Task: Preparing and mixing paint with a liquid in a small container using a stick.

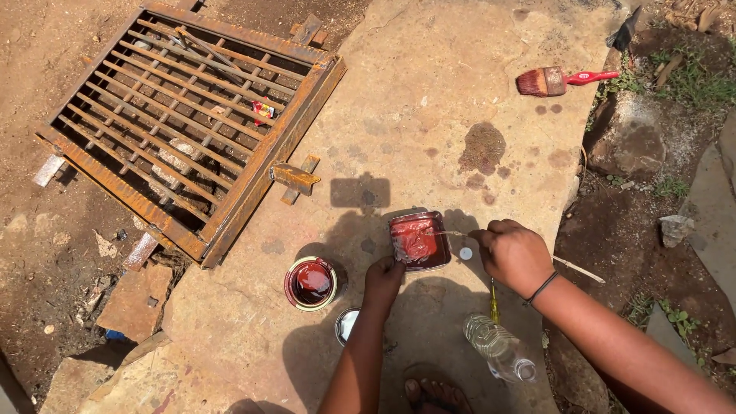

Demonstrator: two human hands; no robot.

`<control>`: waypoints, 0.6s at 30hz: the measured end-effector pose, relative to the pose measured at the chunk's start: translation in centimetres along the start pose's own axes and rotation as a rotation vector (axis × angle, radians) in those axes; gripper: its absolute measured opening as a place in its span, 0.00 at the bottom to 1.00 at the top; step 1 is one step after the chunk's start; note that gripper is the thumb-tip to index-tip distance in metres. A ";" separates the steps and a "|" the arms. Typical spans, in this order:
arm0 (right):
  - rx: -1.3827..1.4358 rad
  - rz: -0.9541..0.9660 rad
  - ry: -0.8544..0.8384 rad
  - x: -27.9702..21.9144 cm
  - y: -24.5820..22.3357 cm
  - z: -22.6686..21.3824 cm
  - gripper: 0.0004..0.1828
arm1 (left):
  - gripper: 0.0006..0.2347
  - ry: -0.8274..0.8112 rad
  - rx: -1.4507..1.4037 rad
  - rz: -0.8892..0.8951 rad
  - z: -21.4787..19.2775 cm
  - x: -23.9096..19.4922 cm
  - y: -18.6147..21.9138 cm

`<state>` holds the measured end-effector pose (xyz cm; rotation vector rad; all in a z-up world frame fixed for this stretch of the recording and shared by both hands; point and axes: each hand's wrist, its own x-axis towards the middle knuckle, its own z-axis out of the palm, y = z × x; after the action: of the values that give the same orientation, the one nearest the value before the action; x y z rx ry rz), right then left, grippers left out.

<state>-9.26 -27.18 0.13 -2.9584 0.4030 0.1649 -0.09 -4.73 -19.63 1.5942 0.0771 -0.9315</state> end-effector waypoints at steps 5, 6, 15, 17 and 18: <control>-0.003 -0.006 -0.004 -0.2 -0.1 0.5 0.18 | 0.08 -0.024 -0.211 0.026 0.2 -0.8 -1.4; 0.003 -0.028 -0.003 -0.1 -0.2 0.5 0.18 | 0.10 -0.034 -0.287 0.048 0.3 -1.4 -0.4; -0.070 -0.141 -0.045 0.1 -0.3 1.7 0.18 | 0.17 -0.074 -0.459 0.130 0.9 -3.4 -0.1; -0.068 -0.131 -0.090 -0.4 -0.5 2.0 0.16 | 0.17 -0.080 -0.472 0.146 0.7 -3.4 -1.1; -0.047 -0.129 -0.107 -0.9 -0.8 2.0 0.16 | 0.18 -0.091 -0.485 0.165 0.6 -3.1 -2.3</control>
<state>-10.06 -25.89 -1.65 -2.9926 0.1961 0.3203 -3.68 -3.31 -19.59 1.0915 0.0979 -0.7834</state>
